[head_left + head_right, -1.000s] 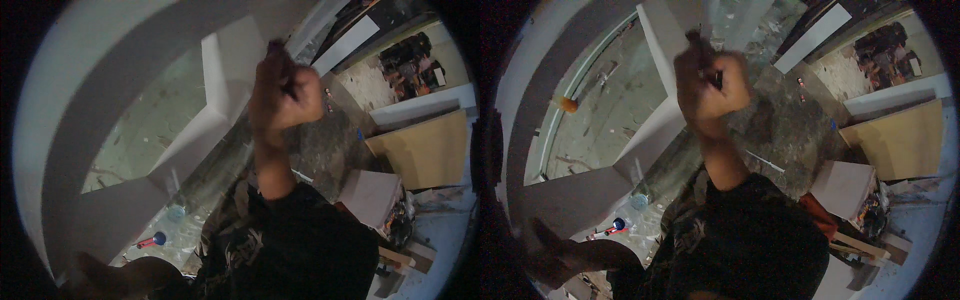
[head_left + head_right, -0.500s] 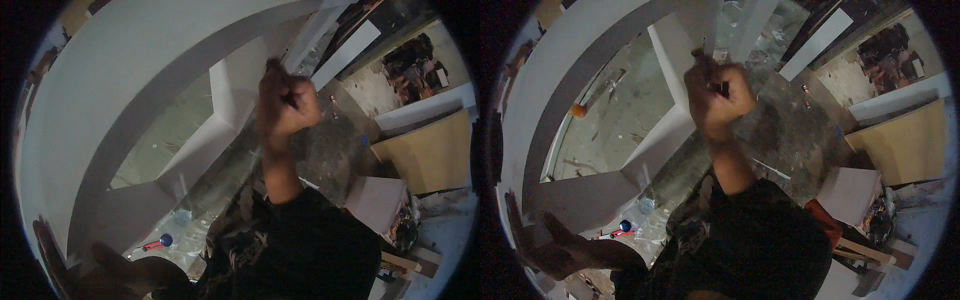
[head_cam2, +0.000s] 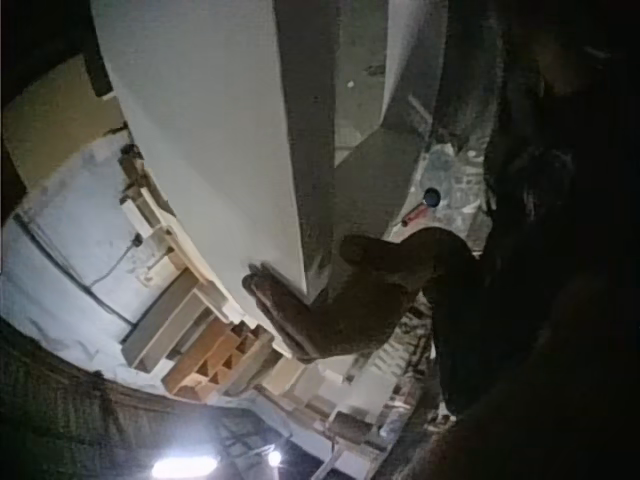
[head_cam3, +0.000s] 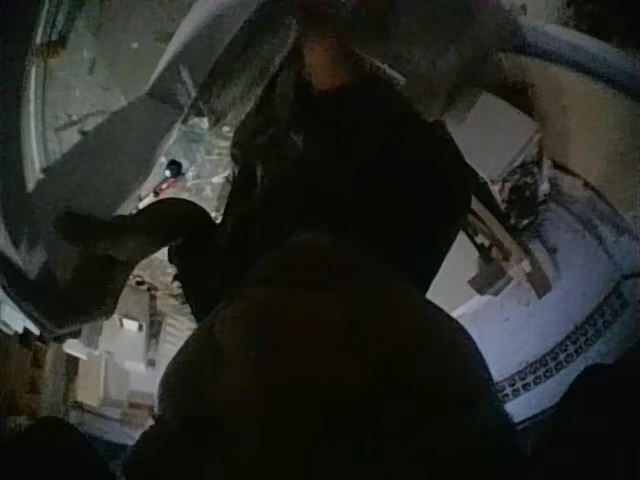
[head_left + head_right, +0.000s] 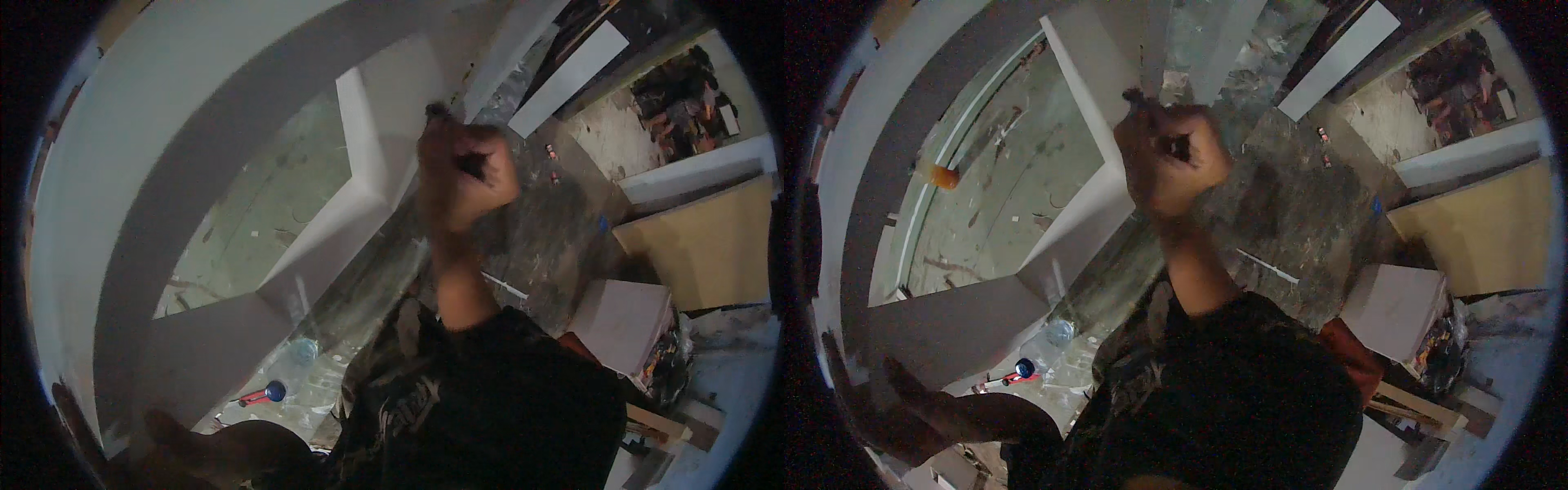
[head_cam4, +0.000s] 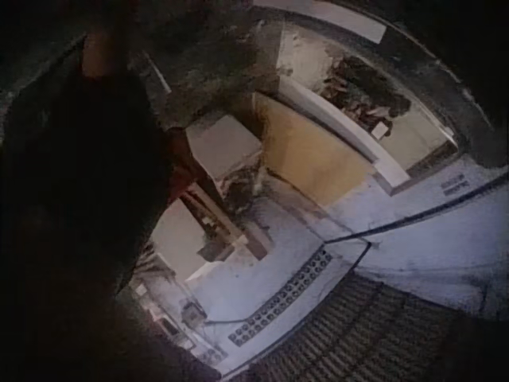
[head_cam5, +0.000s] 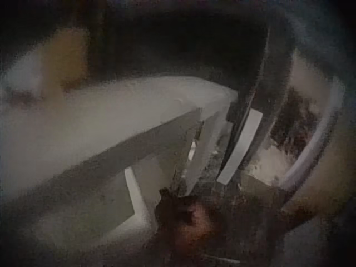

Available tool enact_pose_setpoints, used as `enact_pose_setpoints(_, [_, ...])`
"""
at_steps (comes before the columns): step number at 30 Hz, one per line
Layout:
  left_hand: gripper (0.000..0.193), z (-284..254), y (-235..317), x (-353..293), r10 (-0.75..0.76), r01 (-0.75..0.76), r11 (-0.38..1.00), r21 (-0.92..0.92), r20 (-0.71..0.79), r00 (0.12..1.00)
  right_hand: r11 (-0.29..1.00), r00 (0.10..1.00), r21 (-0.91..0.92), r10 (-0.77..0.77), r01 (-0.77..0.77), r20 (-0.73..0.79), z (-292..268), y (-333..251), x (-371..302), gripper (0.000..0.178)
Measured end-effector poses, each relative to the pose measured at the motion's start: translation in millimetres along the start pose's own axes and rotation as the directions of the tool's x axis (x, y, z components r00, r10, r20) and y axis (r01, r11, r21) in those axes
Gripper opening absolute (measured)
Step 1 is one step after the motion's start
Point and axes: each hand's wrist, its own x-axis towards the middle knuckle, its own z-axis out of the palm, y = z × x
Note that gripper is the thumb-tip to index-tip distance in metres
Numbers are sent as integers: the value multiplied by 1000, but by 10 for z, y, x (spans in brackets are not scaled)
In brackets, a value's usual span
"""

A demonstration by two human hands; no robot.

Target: The person sands the inner edges of a white wooden cabinet piece using a small piece of sandpaper, applying water from a bottle to the surface between sanding actions.

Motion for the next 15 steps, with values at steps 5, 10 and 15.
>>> enact_pose_setpoints(5, [43,16,31,30,17,-17,1000,-1,2,1000,999,999,-30,-28,29,41,-88,-4,66,20])
enact_pose_setpoints(10, [43,40,-27,1,-5,5,1000,-1,14,1000,999,999,41,22,-24,39,192,-300,310,20])
enact_pose_setpoints(15, [43,53,-26,19,5,-5,1000,-3,16,1000,999,1000,37,-17,16,16,-28,0,3,18])
